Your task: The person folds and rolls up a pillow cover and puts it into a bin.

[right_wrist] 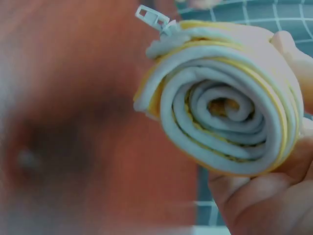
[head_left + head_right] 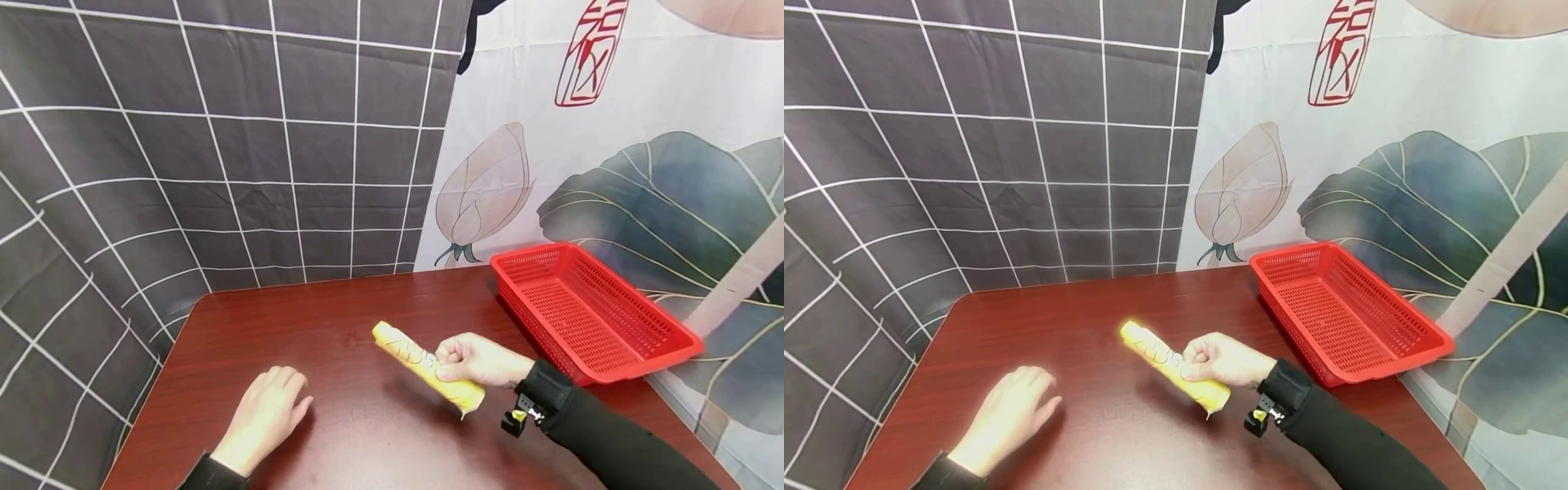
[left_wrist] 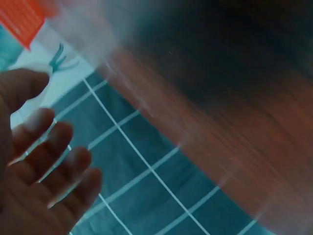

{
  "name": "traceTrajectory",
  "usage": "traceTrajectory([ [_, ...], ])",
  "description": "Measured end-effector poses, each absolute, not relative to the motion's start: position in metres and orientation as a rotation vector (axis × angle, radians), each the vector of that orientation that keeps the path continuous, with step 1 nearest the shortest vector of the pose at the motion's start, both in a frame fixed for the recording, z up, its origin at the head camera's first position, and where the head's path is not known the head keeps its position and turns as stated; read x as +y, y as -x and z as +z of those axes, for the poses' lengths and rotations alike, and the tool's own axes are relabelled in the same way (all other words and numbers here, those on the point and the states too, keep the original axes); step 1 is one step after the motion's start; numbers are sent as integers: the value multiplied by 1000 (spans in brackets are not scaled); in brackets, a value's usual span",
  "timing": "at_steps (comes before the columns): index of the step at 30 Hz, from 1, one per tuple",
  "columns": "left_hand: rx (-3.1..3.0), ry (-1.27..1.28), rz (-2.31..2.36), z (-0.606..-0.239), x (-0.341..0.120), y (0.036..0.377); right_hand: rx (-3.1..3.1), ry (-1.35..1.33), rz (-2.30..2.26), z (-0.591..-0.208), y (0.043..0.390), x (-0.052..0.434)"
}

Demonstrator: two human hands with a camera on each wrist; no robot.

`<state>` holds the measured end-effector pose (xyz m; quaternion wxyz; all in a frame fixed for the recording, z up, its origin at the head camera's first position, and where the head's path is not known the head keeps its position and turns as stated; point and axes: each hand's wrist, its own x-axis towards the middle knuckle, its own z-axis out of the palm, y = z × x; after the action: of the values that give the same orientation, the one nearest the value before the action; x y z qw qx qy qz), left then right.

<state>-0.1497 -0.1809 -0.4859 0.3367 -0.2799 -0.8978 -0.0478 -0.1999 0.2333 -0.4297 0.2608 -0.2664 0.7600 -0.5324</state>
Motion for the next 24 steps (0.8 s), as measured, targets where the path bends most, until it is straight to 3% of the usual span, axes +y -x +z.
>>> traceTrajectory([
  [16,-2610,463,-303,-490,-210,123,2717,365,-1288,-332,216,339],
  [24,-2664,395,-346,-489,-214,119,3018,136,-1001,-326,238,397],
])
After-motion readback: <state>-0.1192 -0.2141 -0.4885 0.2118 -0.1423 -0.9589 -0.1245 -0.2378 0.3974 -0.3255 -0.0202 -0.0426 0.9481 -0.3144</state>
